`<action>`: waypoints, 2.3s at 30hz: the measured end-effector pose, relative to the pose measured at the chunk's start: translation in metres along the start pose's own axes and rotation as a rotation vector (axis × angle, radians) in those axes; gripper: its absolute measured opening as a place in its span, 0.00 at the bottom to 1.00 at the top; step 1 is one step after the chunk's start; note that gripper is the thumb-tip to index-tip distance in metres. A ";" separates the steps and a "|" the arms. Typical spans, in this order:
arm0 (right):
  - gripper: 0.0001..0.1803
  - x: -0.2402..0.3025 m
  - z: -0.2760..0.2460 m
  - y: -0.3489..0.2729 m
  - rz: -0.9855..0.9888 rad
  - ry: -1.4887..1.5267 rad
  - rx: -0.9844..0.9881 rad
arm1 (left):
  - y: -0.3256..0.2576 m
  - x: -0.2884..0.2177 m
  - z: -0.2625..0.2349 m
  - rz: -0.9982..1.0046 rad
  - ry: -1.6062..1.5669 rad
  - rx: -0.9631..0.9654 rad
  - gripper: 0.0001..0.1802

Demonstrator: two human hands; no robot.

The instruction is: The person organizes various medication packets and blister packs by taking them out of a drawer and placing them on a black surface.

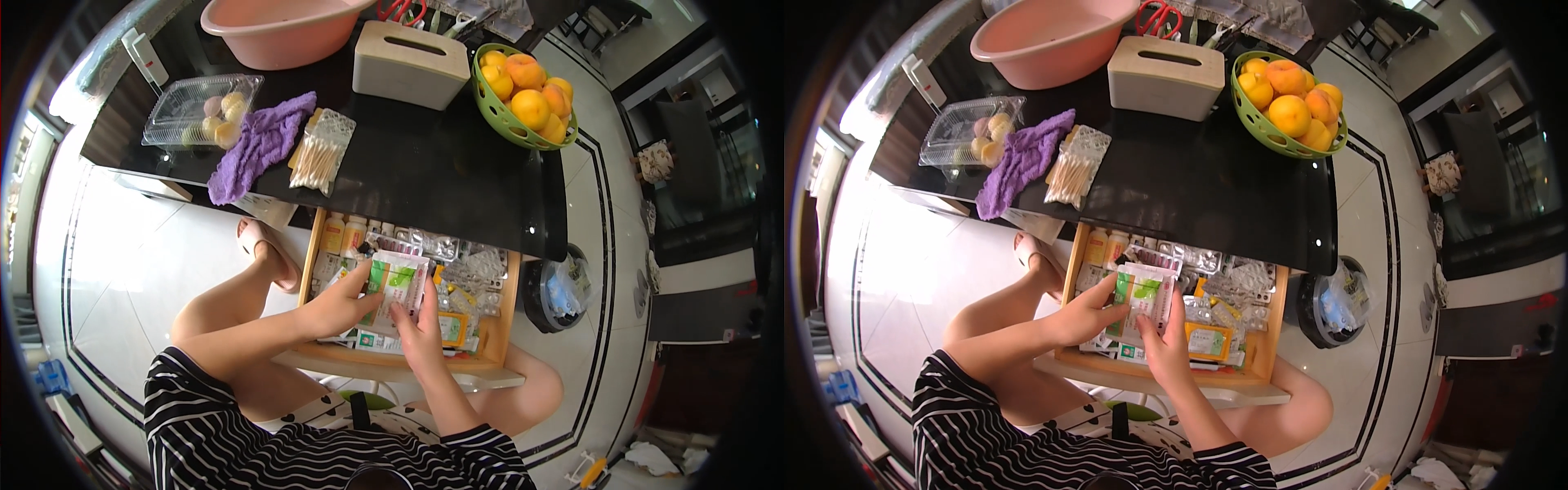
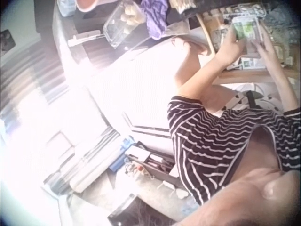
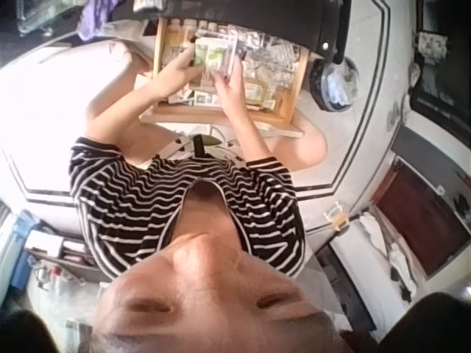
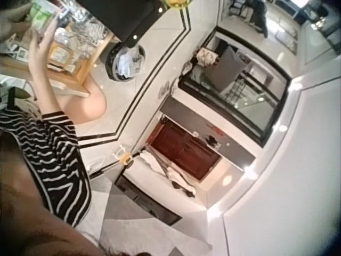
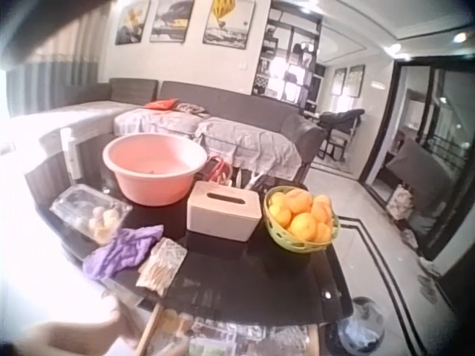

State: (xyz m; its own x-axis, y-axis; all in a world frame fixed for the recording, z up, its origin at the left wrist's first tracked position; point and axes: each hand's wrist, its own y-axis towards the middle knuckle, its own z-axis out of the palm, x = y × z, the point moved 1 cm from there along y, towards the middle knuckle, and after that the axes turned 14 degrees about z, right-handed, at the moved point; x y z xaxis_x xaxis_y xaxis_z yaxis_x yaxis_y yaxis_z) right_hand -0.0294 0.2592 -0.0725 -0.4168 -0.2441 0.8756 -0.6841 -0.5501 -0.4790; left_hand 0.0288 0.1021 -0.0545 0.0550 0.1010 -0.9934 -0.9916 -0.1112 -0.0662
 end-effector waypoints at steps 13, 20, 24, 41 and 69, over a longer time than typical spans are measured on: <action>0.35 0.116 0.024 0.122 -0.281 0.074 0.031 | 0.064 -0.064 -0.052 0.474 0.471 -0.343 0.38; 0.32 0.107 0.034 0.174 -0.221 -0.032 0.075 | 0.085 -0.068 -0.052 0.483 1.146 -0.245 0.33; 0.27 0.114 0.018 0.168 -0.389 -0.458 -0.117 | 0.087 -0.055 -0.065 0.324 1.328 -0.168 0.34; 0.19 0.108 -0.014 0.092 -0.368 -0.146 0.011 | 0.073 -0.087 -0.038 0.499 1.032 -0.109 0.23; 0.16 -0.047 -0.023 -0.003 -0.326 -1.192 -0.321 | -0.014 0.047 -0.012 0.267 1.474 0.280 0.23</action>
State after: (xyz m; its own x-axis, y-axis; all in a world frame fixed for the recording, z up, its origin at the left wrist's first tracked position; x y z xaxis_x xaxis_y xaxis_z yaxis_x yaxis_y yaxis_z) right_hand -0.0210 0.2906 -0.1140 0.4757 -0.7890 0.3888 -0.8357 -0.5433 -0.0801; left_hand 0.0464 0.0963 -0.1009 -0.2275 -0.9553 -0.1890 -0.9714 0.2362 -0.0246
